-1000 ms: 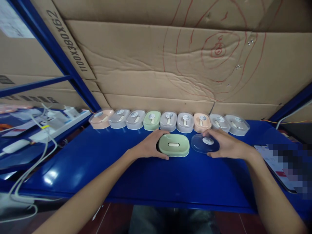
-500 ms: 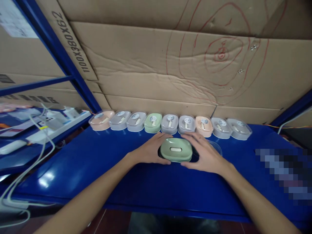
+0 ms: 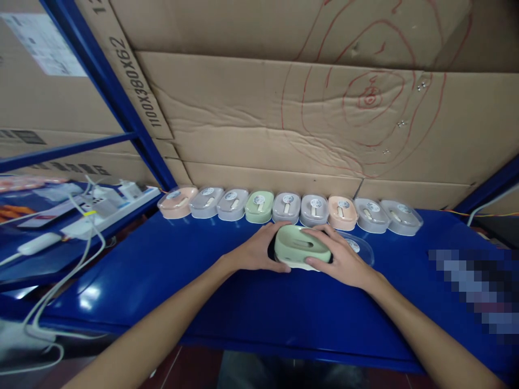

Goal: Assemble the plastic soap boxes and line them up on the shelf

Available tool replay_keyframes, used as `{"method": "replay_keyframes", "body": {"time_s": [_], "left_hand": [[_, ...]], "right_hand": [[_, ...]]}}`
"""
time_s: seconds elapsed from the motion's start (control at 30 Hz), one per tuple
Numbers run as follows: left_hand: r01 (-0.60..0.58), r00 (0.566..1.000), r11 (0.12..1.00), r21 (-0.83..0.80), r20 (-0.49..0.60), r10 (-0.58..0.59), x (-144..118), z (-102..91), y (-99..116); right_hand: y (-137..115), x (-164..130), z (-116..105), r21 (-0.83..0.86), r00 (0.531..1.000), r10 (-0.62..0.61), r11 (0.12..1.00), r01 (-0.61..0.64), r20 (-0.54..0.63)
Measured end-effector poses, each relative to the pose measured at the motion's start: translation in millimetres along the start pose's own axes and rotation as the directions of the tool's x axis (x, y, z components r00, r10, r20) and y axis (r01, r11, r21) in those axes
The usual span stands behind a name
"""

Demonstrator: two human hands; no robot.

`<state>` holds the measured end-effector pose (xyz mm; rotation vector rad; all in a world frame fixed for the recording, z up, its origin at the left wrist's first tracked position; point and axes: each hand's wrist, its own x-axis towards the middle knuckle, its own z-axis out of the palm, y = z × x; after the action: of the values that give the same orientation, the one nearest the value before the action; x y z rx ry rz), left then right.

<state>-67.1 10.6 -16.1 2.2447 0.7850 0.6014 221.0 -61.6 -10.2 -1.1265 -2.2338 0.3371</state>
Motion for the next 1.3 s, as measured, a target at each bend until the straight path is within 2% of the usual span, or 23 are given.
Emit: {"method": "replay_keyframes", "body": {"time_s": [0.13,0.27,0.37,0.53,0.7,0.8,0.9,1.1,1.3], "left_hand": [[-0.036,0.999,0.999,-0.027,0.009,0.036,1.4,-3.3,3.3],[-0.031,0.996,0.996,0.078,0.09,0.024,0.1,-18.3,7.5],[0.02,0.988,0.984,0.177,0.149,-0.047,-2.9,-34.8,5.6],[0.085,0.981,0.966,0.244,0.15,-0.124,-7.4,-56.3,-4.5],[0.121,0.982,0.957,0.262,0.108,-0.154,-10.5,-62.8,-12.1],[0.114,0.984,0.962,0.247,0.105,-0.143,-12.7,-64.7,-15.7],[0.105,0.984,0.968,0.228,0.115,-0.134,-14.3,-67.3,-19.0],[0.088,0.988,0.975,0.203,0.106,-0.111,-15.4,-69.6,-26.4],[0.064,0.992,0.978,0.198,0.092,-0.083,-15.4,-68.3,-27.3]], "right_hand": [[-0.7,-0.3,-1.1,0.001,0.997,0.003,1.0,-0.003,-0.074],[2.2,-1.7,-8.4,-0.029,0.982,-0.025,0.999,0.02,-0.186],[5.0,-4.5,-15.6,-0.038,0.973,-0.084,0.996,0.077,-0.216],[-2.0,-7.7,-15.7,0.029,0.975,-0.187,0.981,0.192,-0.116],[-21.4,-5.3,1.1,0.029,0.947,-0.319,0.948,0.318,0.031],[-28.5,-5.6,10.8,-0.024,0.943,-0.312,0.948,0.316,0.119],[-29.6,-7.7,15.6,-0.073,0.945,-0.284,0.952,0.299,0.159],[-31.2,-7.7,11.4,-0.066,0.966,-0.214,0.972,0.226,0.147],[-32.4,-4.4,8.8,-0.026,0.969,-0.202,0.978,0.207,0.144]]}}
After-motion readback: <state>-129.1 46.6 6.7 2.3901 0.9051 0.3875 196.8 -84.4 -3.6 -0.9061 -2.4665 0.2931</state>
